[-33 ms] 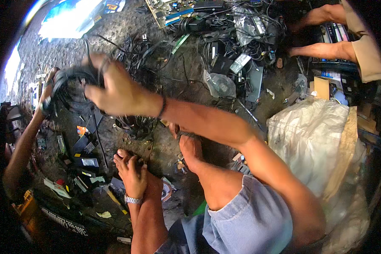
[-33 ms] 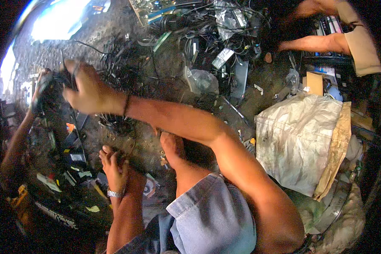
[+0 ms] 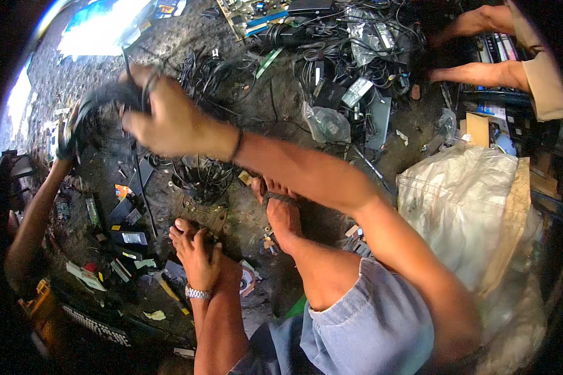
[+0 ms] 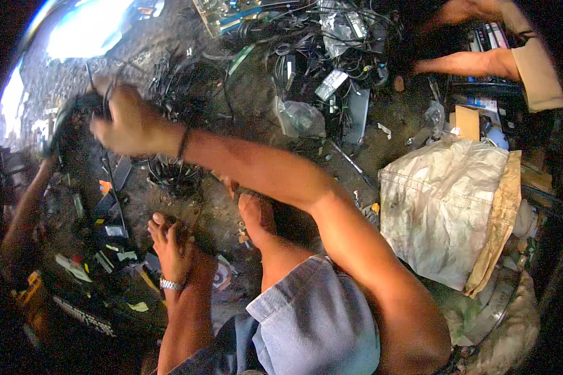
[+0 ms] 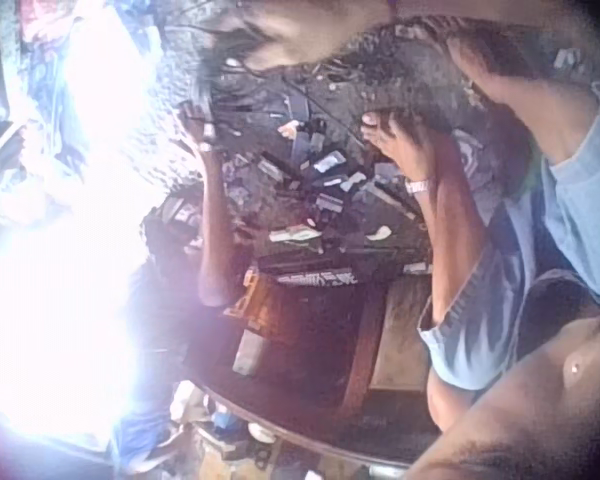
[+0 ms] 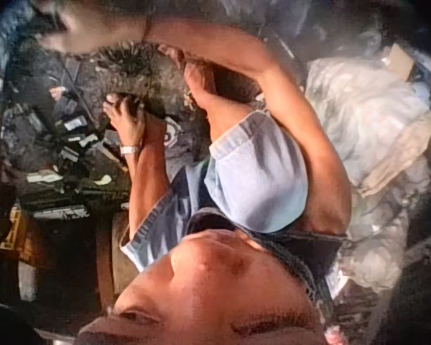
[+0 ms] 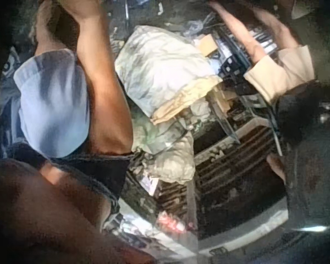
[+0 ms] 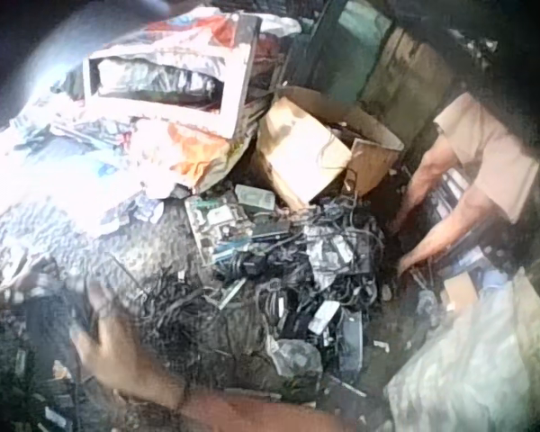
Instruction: The person sits on the floor and uses pliers to pry open and break apart black plastic electronic power adapters. They repeatedly pick up adapters, apply force with the pliers to separate the casing, and place the broken pieces aside.
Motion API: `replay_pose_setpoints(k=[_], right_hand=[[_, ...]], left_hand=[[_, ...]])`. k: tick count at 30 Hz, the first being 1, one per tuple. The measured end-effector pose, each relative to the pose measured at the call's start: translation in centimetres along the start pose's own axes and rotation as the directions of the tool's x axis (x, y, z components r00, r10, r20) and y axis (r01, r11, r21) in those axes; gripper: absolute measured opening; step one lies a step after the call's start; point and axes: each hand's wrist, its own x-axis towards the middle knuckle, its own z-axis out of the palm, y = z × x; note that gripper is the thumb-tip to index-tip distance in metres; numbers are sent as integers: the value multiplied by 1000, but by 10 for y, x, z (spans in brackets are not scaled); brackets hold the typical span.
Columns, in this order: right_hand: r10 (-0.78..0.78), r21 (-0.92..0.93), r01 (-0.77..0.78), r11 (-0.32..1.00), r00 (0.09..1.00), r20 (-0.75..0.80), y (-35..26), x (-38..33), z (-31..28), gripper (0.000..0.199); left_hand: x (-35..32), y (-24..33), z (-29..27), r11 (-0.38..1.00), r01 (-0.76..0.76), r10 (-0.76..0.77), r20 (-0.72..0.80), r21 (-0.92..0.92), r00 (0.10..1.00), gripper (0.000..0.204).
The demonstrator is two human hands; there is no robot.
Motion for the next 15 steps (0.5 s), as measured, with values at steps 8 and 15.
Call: replay_pose_setpoints(k=[8, 15], right_hand=[[543, -703, -220, 676, 794, 274, 120, -34, -68, 107], [337, -586, -392, 709, 919, -207, 12, -148, -112, 90]], left_hand=[[14, -4, 20, 997, 26, -25, -18, 70, 1000, 52], [8, -3, 11, 997, 33, -35, 41, 64, 999, 62]])
